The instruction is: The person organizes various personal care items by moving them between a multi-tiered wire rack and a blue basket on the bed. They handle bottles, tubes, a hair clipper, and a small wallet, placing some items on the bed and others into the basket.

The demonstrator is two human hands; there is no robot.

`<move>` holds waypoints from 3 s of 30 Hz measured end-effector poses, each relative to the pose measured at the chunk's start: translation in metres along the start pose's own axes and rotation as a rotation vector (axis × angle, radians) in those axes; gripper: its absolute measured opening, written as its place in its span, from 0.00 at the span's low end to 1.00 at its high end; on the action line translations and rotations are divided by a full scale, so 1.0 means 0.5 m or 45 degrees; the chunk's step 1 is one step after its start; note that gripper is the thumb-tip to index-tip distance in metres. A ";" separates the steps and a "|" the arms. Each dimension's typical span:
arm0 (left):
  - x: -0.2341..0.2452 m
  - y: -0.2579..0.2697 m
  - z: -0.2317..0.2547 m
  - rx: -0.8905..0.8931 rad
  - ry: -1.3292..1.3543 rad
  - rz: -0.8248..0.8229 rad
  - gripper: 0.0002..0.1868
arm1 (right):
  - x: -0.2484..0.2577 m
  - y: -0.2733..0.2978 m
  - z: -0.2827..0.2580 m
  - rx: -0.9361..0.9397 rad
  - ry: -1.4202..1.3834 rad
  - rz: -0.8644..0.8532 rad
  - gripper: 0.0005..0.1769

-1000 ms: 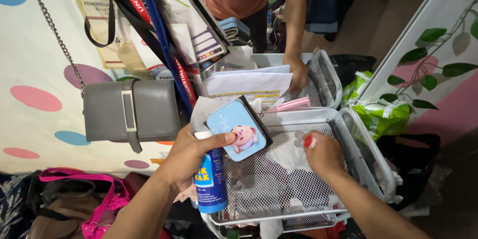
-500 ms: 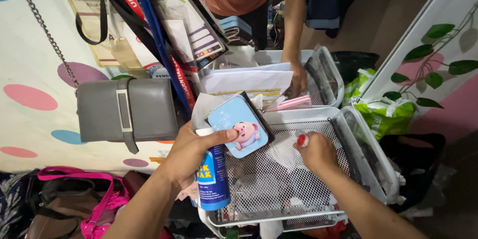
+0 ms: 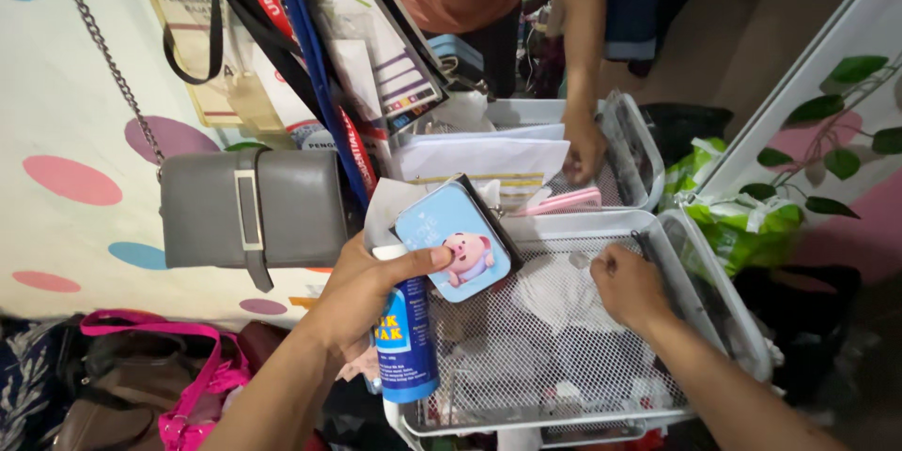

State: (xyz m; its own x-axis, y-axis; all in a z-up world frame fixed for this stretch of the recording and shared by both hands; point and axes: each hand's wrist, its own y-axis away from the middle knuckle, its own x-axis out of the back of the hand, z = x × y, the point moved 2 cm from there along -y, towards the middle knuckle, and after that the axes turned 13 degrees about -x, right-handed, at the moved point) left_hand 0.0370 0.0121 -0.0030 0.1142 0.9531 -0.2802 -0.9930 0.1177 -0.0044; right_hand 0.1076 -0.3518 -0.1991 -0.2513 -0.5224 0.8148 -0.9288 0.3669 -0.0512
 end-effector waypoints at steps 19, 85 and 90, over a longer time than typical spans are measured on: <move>0.017 0.012 0.008 0.011 -0.028 0.043 0.31 | 0.010 -0.015 -0.055 0.047 0.207 -0.169 0.24; 0.098 0.166 0.060 -0.150 0.140 0.039 0.23 | -0.015 0.254 -0.306 0.311 -0.110 -0.095 0.18; 0.108 0.242 0.082 -0.204 0.112 0.092 0.24 | 0.056 0.333 -0.381 0.409 -0.263 -0.019 0.22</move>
State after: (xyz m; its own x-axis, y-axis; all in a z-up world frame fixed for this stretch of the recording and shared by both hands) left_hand -0.0756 0.0893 0.0209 0.0464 0.9287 -0.3678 -0.9912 -0.0029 -0.1323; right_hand -0.0025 -0.1588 -0.0749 -0.2561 -0.6819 0.6852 -0.9626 0.1154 -0.2450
